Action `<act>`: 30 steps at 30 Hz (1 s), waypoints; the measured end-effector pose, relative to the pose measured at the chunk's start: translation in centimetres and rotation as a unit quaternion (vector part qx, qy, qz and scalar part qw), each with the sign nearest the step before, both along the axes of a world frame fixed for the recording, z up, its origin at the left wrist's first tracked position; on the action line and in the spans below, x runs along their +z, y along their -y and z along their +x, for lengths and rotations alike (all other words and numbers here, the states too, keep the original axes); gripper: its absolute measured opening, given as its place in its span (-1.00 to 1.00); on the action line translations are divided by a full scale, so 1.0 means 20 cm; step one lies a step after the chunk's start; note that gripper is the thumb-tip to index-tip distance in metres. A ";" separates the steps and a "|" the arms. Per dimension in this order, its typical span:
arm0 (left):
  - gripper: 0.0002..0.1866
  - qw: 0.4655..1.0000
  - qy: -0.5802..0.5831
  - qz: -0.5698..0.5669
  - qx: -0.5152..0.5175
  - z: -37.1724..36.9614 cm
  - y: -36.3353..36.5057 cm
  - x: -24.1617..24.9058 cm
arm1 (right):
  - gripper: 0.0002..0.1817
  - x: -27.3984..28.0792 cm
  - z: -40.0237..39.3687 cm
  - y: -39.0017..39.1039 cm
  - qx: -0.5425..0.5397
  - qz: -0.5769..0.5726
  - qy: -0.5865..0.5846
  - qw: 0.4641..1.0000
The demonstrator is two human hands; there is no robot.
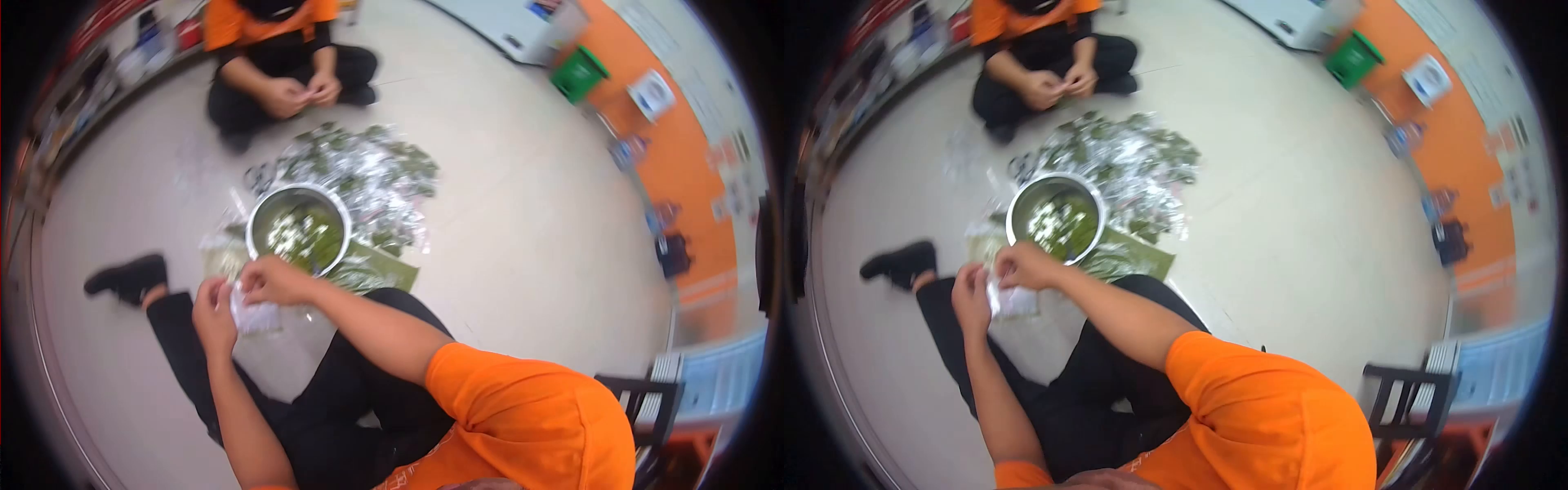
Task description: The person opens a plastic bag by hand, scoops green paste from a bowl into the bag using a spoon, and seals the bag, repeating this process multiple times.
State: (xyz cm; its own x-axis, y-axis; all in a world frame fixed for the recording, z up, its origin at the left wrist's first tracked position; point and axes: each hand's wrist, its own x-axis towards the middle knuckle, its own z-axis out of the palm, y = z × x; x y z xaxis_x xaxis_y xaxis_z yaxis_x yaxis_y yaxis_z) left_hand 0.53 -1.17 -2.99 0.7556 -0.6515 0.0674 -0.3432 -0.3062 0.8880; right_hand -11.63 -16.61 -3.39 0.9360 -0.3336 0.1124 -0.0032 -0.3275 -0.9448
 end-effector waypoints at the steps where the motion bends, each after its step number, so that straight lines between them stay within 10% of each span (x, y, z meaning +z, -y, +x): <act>1: -0.82 1.000 0.017 -0.012 -0.004 0.00 0.01 0.01 | -0.74 0.01 -0.01 0.00 -0.002 0.012 0.009 1.000; 12: -0.79 0.992 0.031 0.001 -0.118 -0.01 0.05 0.13 | -0.78 0.01 0.01 0.05 0.020 -0.070 -0.001 0.997; 14: -0.40 0.971 0.052 -0.015 -0.234 0.00 0.00 0.10 | -0.68 0.07 -0.02 0.04 0.003 -0.129 -0.032 0.991; 18: -0.25 0.963 0.152 0.080 -0.207 -0.11 0.00 0.14 | -0.58 0.02 -0.02 0.01 0.009 -0.168 -0.071 0.983; 30: -0.61 0.966 0.125 0.160 -0.160 -0.12 0.09 0.02 | -0.83 0.02 -0.05 0.06 0.066 -0.099 -0.036 0.992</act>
